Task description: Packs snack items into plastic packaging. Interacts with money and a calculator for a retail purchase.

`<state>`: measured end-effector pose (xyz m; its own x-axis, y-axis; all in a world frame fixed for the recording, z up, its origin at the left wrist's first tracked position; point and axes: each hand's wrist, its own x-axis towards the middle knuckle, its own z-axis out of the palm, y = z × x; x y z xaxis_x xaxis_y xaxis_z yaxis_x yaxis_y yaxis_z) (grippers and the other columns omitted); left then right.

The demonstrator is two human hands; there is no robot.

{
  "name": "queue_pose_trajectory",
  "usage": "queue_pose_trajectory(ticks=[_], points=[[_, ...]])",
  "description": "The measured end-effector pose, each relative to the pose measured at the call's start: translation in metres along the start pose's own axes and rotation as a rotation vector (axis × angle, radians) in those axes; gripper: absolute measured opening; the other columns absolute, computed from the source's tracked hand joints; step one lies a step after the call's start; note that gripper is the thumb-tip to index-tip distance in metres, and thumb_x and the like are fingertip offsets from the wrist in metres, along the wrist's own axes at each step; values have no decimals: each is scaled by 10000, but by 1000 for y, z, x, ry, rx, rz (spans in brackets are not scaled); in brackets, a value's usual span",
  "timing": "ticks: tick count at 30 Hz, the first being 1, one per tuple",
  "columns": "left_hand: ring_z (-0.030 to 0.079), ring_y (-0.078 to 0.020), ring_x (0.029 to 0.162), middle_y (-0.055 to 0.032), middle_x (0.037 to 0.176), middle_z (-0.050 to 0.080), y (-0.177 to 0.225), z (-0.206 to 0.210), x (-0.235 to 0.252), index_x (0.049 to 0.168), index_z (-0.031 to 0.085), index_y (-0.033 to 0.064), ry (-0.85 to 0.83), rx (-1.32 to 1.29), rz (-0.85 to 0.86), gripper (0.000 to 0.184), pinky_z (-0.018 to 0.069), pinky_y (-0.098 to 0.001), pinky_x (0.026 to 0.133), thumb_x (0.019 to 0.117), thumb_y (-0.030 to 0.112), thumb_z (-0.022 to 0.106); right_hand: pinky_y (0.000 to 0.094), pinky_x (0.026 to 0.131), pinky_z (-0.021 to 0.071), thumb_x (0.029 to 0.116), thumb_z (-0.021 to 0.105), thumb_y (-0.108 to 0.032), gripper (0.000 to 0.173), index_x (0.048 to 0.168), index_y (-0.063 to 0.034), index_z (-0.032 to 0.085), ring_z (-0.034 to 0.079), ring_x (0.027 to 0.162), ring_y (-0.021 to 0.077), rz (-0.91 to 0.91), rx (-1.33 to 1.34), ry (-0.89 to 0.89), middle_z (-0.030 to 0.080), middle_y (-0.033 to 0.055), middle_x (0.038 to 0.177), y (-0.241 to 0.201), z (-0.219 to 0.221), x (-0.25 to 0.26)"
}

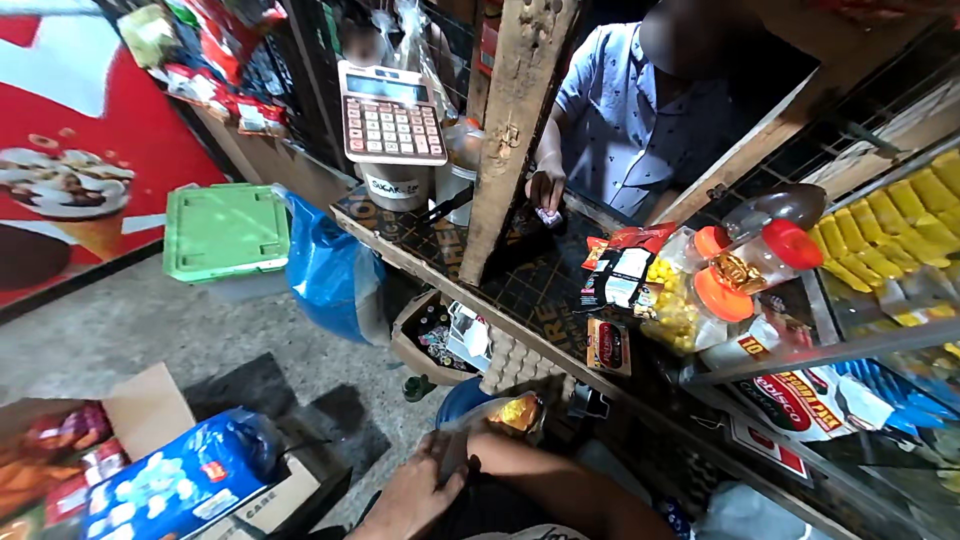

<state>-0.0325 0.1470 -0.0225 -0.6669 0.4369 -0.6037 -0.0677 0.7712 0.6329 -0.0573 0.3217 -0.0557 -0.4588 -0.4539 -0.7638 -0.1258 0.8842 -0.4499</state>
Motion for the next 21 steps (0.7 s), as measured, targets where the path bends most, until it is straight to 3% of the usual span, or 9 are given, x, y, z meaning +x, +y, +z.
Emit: queue_pose_trajectory(ticks=[2, 5, 12, 17, 21], points=[[533, -430, 1338, -255, 1620, 316, 1, 1, -1, 1552, 394, 24, 44, -27, 0, 700, 440, -568, 1086, 1010, 435, 556, 593, 1192, 272, 989, 623, -51, 380, 1328, 116, 588, 343, 1453, 492, 15, 12, 5, 433, 356, 1498, 0, -1, 0], [563, -422, 1303, -252, 1609, 334, -3, 6, -1, 1553, 388, 16, 149, -81, 61, 700, 471, -565, 1053, 988, 386, 574, 578, 1217, 236, 978, 645, -83, 404, 1346, 77, 602, 332, 1466, 478, -17, 30, 71, 453, 325, 1505, 11, 9, 11], [584, -397, 1281, -248, 1507, 480, -5, 11, -1, 1470, 509, -1, 223, -119, 167, 593, 473, -550, 1053, 981, 328, 568, 573, 1230, 196, 970, 650, -67, 447, 1380, 90, 562, 314, 1477, 472, 37, 23, 37, 418, 326, 1531, 11, 8, 12], [618, -373, 1228, -235, 1413, 567, -3, 11, 1, 1392, 599, 5, 235, -122, 258, 505, 494, -546, 1017, 978, 292, 561, 555, 1213, 254, 982, 621, -26, 408, 1345, 146, 553, 355, 1451, 475, 61, 108, 50, 440, 353, 1495, 3, -2, -8], [641, -333, 1178, -208, 1365, 608, -2, 10, 2, 1332, 648, 2, 239, -163, 312, 460, 510, -509, 989, 968, 271, 566, 571, 1186, 296, 1024, 555, -47, 353, 1326, 135, 575, 412, 1419, 464, 69, 53, -8, 502, 330, 1454, -3, -12, -15]])
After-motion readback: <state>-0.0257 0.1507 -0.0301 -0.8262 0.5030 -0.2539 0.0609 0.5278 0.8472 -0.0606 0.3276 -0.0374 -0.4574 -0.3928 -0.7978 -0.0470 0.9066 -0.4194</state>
